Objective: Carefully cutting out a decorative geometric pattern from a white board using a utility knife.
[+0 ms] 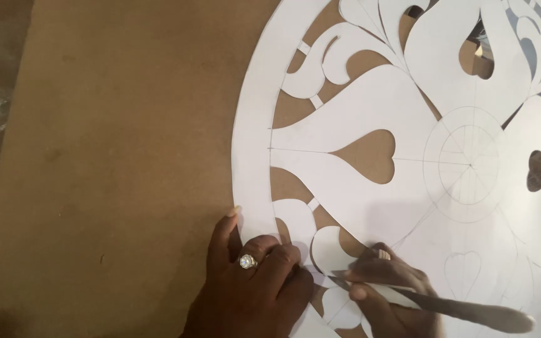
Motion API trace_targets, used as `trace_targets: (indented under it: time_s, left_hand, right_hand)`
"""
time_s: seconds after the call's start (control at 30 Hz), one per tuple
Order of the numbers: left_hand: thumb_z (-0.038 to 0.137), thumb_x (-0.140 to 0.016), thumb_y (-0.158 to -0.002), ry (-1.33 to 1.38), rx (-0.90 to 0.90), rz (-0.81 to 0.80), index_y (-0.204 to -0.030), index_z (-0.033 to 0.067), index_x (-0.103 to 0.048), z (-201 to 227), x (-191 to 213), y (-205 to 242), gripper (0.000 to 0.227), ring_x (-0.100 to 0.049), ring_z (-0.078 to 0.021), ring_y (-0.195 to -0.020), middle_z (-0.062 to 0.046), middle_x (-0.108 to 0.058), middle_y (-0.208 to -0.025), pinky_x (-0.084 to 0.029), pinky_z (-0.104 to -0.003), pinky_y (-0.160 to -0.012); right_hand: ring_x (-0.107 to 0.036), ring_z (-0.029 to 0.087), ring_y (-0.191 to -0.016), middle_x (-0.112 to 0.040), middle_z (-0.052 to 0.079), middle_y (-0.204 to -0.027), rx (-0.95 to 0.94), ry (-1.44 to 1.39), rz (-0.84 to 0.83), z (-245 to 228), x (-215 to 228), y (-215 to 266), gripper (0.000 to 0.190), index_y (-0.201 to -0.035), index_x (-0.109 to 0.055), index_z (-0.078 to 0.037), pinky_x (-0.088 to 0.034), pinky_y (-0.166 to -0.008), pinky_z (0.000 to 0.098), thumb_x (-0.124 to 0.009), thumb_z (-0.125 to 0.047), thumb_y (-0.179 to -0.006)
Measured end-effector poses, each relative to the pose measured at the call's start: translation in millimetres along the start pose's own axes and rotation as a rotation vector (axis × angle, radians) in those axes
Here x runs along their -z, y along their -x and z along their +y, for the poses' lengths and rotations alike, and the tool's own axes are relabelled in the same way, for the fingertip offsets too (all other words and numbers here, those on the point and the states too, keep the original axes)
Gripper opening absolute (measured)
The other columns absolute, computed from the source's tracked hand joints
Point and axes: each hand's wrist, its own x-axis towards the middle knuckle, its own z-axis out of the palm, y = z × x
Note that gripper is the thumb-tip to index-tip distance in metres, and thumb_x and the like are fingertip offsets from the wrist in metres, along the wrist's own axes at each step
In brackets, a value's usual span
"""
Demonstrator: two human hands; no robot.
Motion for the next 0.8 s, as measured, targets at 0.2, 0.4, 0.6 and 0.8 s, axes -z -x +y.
trace_targets:
  time_s: [0.2,0.4,0.6,0.8]
  left_hand:
    - [0.016,-0.072,-0.091,0.227,0.049,0.074,-0.085,0.0142,-0.068,7.4,-4.3,-6.2,0.008,-0.070,-0.0181,-0.095,0.000,-0.069,-0.088,-0.031,-0.076,-0.113]
    - [0.021,-0.071,-0.090,0.173,0.026,0.097,-0.093,0.0122,-0.070,14.7,-5.4,-15.3,0.010,-0.071,-0.0255,-0.101,-0.008,-0.067,-0.099,-0.032,-0.071,-0.107]
    - [0.018,-0.067,-0.089,0.061,-0.006,-0.018,-0.087,0.0109,-0.070,8.5,-11.1,-18.4,0.008,-0.068,-0.0342,-0.103,-0.010,-0.065,-0.093,-0.034,-0.072,-0.104]
    - [0.019,-0.068,-0.088,0.144,0.055,-0.122,-0.088,0.0091,-0.071,5.3,-8.8,-31.1,0.010,-0.067,-0.0322,-0.098,-0.010,-0.067,-0.091,-0.038,-0.065,-0.104]
  right_hand:
    - [-0.056,0.017,-0.067,-0.062,0.012,-0.075,-0.082,-0.392,0.126,4.0,-1.1,12.3,0.012,-0.103,-0.070,0.001,-0.048,-0.061,0.0317,-0.066,-0.010,-0.101]
    - [-0.055,0.018,-0.076,-0.062,0.015,-0.083,-0.119,-0.590,0.184,0.9,-1.1,17.5,0.015,-0.111,-0.068,0.003,-0.046,-0.069,0.0338,-0.059,-0.008,-0.106]
    - [-0.054,0.020,-0.079,-0.060,0.016,-0.083,-0.141,-0.624,0.160,9.9,3.1,22.0,0.014,-0.110,-0.070,0.005,-0.046,-0.067,0.0358,-0.060,-0.004,-0.107]
    - [-0.054,0.020,-0.078,-0.061,0.016,-0.084,-0.117,-0.595,0.167,5.1,0.8,19.4,0.016,-0.112,-0.068,0.004,-0.046,-0.067,0.0353,-0.056,-0.004,-0.105]
